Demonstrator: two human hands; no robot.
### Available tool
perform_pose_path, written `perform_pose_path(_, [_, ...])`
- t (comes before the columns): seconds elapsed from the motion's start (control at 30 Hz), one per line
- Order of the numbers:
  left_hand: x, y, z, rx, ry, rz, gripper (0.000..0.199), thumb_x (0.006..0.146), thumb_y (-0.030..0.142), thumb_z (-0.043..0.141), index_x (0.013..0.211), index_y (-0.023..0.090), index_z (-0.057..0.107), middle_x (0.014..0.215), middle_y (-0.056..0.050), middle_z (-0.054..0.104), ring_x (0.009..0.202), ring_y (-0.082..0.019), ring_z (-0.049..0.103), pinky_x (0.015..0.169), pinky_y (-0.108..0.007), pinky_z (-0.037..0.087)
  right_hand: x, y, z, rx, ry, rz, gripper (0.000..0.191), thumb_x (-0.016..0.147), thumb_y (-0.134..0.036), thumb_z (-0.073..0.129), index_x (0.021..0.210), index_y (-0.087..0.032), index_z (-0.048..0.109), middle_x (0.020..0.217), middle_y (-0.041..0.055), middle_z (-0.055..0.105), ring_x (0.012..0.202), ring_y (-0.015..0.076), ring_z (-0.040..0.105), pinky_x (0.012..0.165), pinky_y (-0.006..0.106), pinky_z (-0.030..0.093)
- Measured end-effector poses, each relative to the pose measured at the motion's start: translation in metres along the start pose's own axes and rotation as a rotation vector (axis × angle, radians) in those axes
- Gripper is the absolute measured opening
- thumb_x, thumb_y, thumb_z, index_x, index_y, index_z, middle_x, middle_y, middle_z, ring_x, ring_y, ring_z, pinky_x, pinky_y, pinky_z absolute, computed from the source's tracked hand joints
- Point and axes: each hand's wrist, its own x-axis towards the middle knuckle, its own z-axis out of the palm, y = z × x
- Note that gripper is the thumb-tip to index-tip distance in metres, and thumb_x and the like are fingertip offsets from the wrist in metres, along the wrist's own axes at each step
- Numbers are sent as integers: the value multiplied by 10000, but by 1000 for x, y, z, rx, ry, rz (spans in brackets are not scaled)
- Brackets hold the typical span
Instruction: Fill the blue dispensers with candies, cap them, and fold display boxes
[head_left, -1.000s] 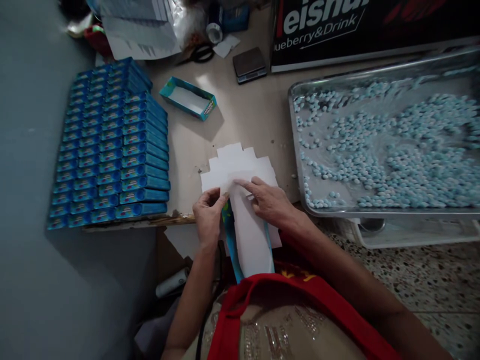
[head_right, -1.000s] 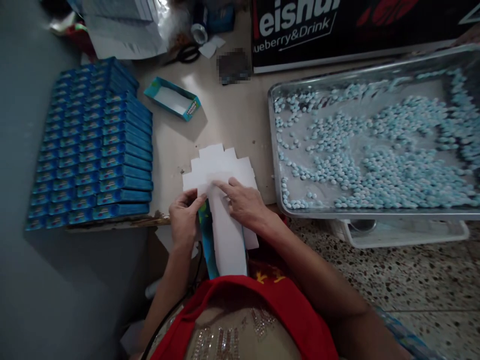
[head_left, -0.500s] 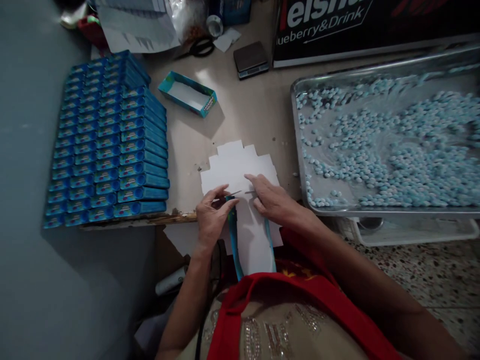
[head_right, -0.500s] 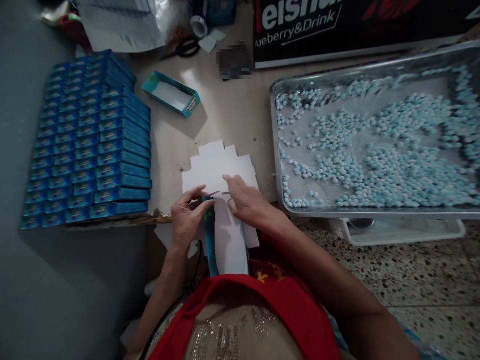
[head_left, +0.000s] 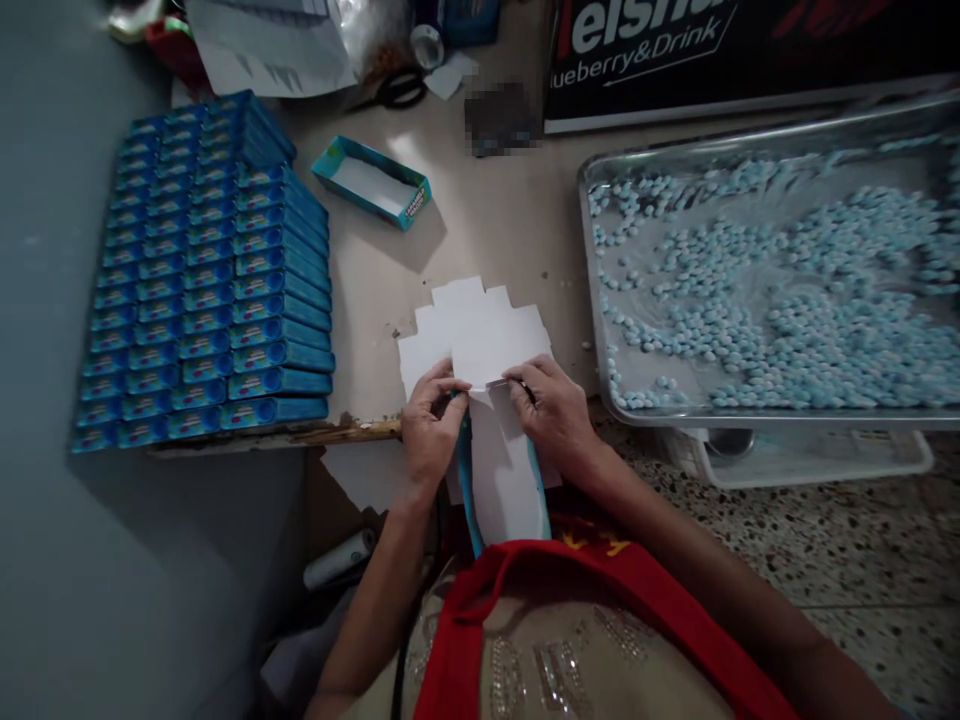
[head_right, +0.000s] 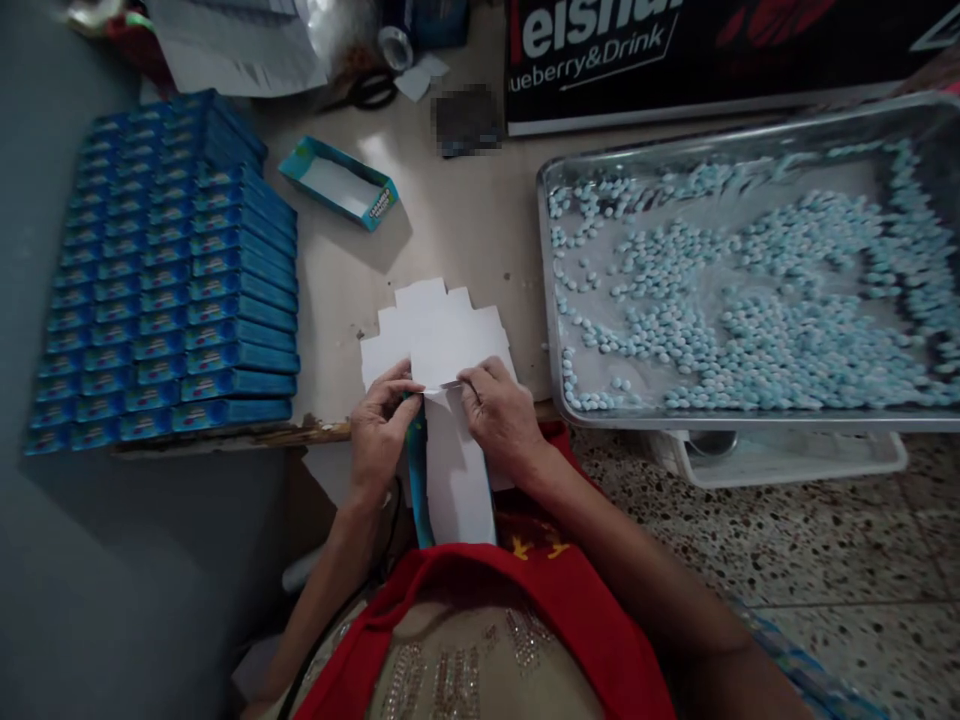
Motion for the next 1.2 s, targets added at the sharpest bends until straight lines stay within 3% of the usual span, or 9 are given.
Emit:
perform_pose_path(0.17, [20, -3, -5, -161, -121, -25, 65, 800, 258, 760, 818, 206, 794, 1183, -85, 754, 1089, -251, 722, 960, -356, 571, 6, -3, 3, 37, 54, -5, 258, 1003, -239, 481, 1068, -223, 731, 1059, 106, 713, 989, 233, 679, 867, 362, 549])
perform_pose_path(0.23, [24, -7, -7, -42, -85, 74, 113, 827, 316, 787, 895, 229, 810, 1105, -70, 760, 1037, -236, 717, 938, -351, 574, 8, -1, 8, 65, 104, 43, 231, 970, -241, 513, 1107, -223, 698, 1022, 92, 715, 936, 228, 679, 845, 364, 548])
perform_pose_path(0.37, [16, -21, -10, 233, 30, 307, 253, 814, 443, 871, 948, 259, 759, 980, -38, 783, 1051, -250, 707, 1104, -455, 510, 10, 4, 12, 150, 157, 175, 393, 958, -339, 594, 1331, -213, 594, 921, 49, 700, 756, 196, 638, 744, 337, 535])
perform_pose_path(0.5, [1, -30, -10, 184, 83, 366, 497, 793, 517, 890, 1124, 244, 640, 1046, -63, 796, 1060, -246, 749, 1055, -440, 548, 9, 2, 7, 75, 68, 45, 234, 982, -323, 584, 1150, -232, 720, 945, 69, 692, 851, 215, 654, 793, 345, 532])
perform_pose_path(0.7, [-26, -19, 2, -40, 57, 174, 534, 1012, 363, 657, 1497, 247, 466, 1381, -140, 724, 1351, -240, 660, 1191, -452, 493, -6, -5, 0, 20, 2, -20, 376, 1000, -240, 517, 1327, -229, 703, 1150, 125, 688, 1063, 262, 658, 917, 402, 558])
perform_pose_path(0.83, [-37, -15, 15, -200, 68, 69, 486, 1010, 220, 576, 1491, 261, 526, 1574, -109, 586, 1498, -226, 524, 1279, -435, 418, -10, -4, -3, -13, -19, -31, 374, 1001, -232, 519, 1316, -254, 720, 1171, 109, 694, 1077, 262, 660, 943, 407, 564])
perform_pose_path(0.93, [-34, -12, 14, -200, 93, 70, 410, 989, 203, 599, 1394, 254, 632, 1477, -88, 668, 1412, -224, 613, 1242, -427, 477, -11, 0, -6, -30, -52, -54, 367, 1000, -216, 513, 1273, -272, 752, 1160, 102, 700, 1051, 257, 670, 922, 397, 567])
perform_pose_path(1.07, [-26, -10, -3, 45, -16, 266, 323, 988, 159, 584, 1245, 269, 745, 1325, -65, 750, 1311, -226, 687, 1171, -460, 554, -13, 8, -16, 37, -93, -85, 365, 992, -255, 549, 1291, -262, 757, 1209, 113, 695, 1091, 260, 674, 964, 411, 563])
perform_pose_path(1.2, [-30, -8, -15, 238, -148, 516, 434, 969, 104, 544, 1340, 243, 722, 1420, -94, 707, 1460, -286, 567, 1203, -546, 514, -9, 9, -33, 174, -192, -102, 370, 971, -323, 577, 1281, -249, 764, 1267, 110, 695, 1196, 274, 659, 1063, 454, 531])
